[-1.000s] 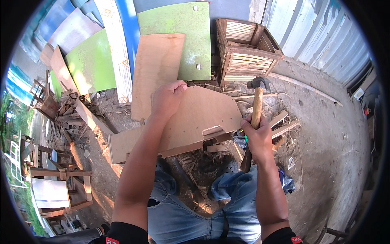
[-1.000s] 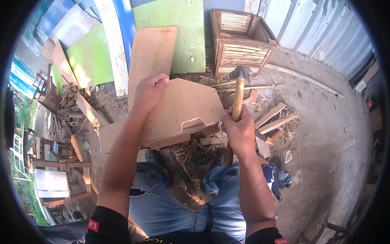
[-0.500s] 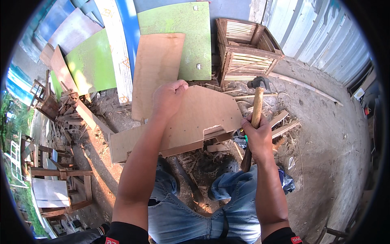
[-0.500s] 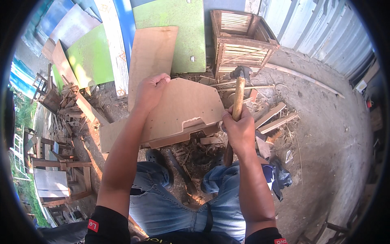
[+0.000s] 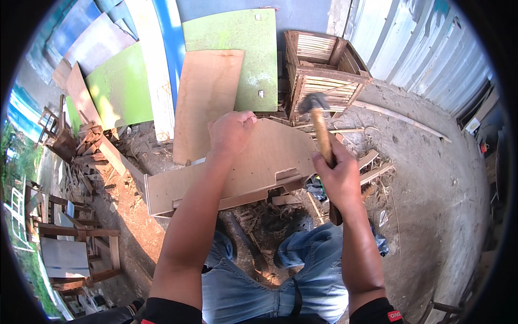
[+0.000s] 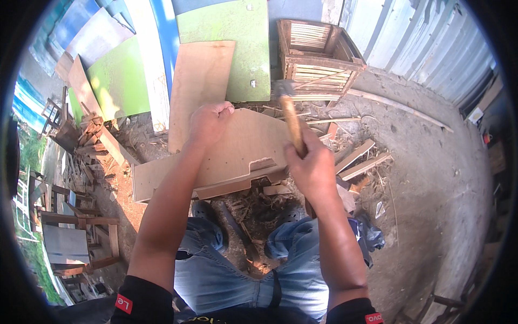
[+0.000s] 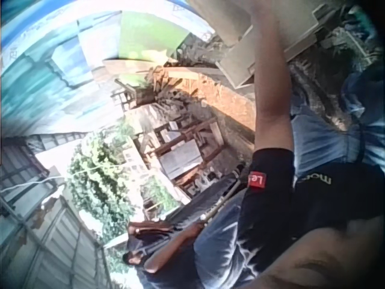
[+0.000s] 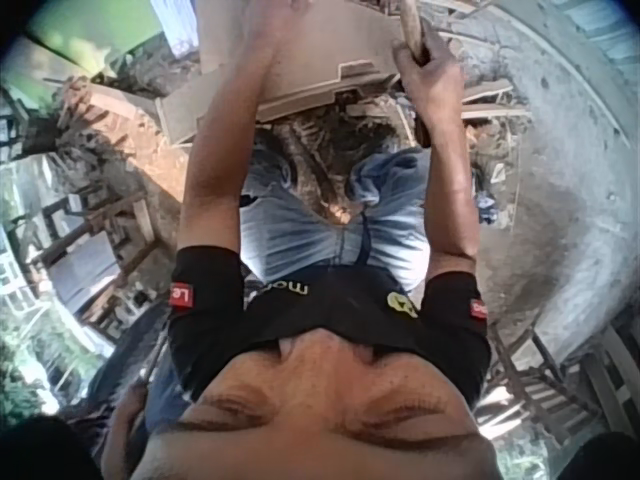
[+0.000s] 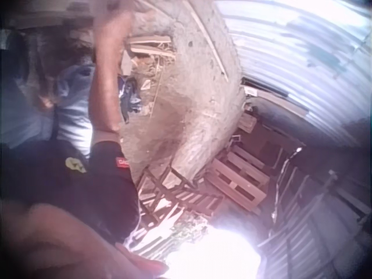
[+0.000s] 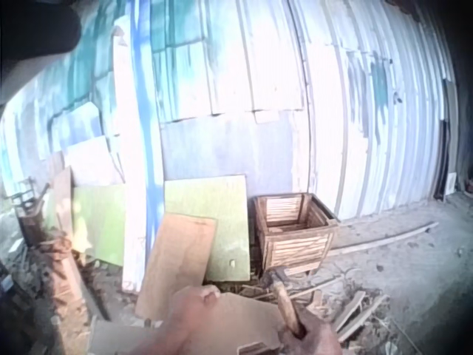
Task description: The person assembles a wooden box by hand, using a hammer to drive nails into pre-drilled holes. They repeatedly reposition the box and hammer to secure the joints.
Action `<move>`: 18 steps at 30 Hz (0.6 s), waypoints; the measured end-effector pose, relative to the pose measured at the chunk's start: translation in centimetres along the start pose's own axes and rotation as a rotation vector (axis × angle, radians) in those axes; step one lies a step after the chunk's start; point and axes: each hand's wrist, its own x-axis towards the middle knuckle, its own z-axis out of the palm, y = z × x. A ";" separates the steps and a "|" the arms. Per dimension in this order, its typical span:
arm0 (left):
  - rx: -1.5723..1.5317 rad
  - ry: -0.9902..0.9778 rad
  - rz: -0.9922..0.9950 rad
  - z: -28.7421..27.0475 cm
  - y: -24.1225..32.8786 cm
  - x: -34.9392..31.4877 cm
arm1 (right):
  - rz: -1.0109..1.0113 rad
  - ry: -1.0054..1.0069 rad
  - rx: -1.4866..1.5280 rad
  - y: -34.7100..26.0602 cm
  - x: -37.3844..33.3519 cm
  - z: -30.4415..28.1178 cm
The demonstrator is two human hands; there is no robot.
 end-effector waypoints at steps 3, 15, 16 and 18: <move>-0.020 0.017 -0.006 0.0 0.0 -0.1 | -0.187 -0.082 -0.024 -1.7 0.6 1.6; 0.015 0.080 0.016 -0.2 0.2 -0.5 | -0.356 -0.232 -0.196 -3.1 4.7 4.3; 0.007 0.063 0.008 -0.2 0.2 -0.4 | -0.356 -0.233 -0.210 -3.2 4.7 4.3; -0.014 0.030 -0.014 -0.1 0.1 -0.3 | -0.251 -0.246 -0.180 -3.3 4.6 4.1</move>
